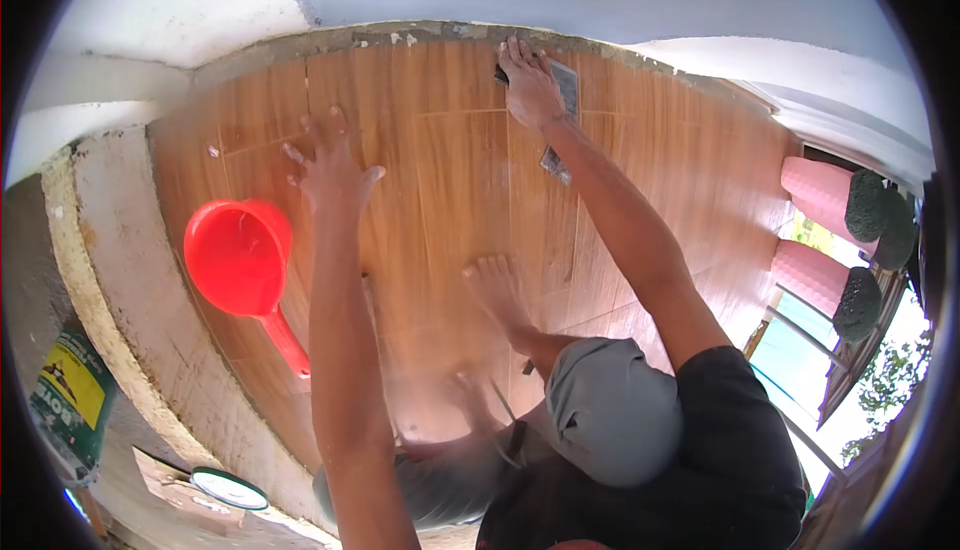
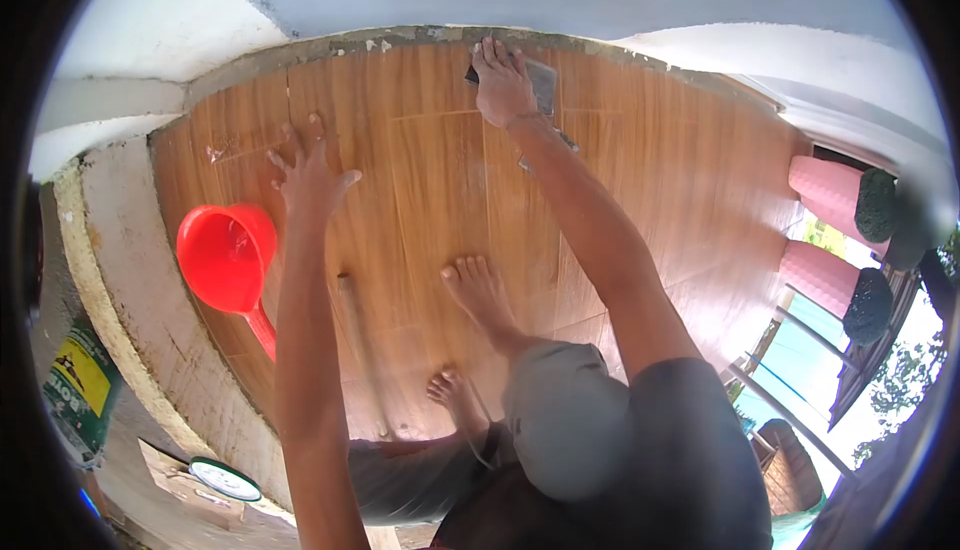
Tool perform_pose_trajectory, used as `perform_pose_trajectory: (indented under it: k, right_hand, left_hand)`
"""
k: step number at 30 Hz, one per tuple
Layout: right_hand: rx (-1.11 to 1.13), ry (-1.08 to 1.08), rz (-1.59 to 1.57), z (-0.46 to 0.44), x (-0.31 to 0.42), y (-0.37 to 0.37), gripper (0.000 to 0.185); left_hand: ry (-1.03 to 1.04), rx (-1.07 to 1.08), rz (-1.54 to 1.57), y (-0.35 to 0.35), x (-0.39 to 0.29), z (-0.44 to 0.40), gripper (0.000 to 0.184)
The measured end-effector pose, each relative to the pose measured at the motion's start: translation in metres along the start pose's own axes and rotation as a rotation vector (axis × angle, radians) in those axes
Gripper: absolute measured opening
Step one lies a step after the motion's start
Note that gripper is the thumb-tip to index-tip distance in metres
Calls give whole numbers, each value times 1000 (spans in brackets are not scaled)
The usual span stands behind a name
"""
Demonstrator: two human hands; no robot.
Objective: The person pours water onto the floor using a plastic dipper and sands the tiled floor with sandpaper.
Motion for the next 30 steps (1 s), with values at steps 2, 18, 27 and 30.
perform_pose_trajectory:
  k: [2, 18, 27, 30]
  right_hand:
    - [171, 21, 274, 42, 26, 19, 64]
    - [48, 25, 82, -6, 41, -3, 67]
    - [-6, -4, -31, -16, 67, 7, 71]
    - [-9, 52, 107, -8, 84, 13, 59]
  left_hand:
    - [-3, 18, -6, -8, -1, -3, 112]
    - [-6, -7, -25, -6, -1, -1, 110]
    - [-5, -52, 1, -6, 1, 1, 108]
    - [3, -58, -11, -10, 0, 0, 106]
Point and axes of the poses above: each hand's wrist, its own z-axis away from the middle knuckle, its own y-axis out of the palm, x = y × z, the point moved 5 cm from there along -z, towards the middle knuckle, and after that the axes turned 15 degrees about -z, right-handed, at the moved point
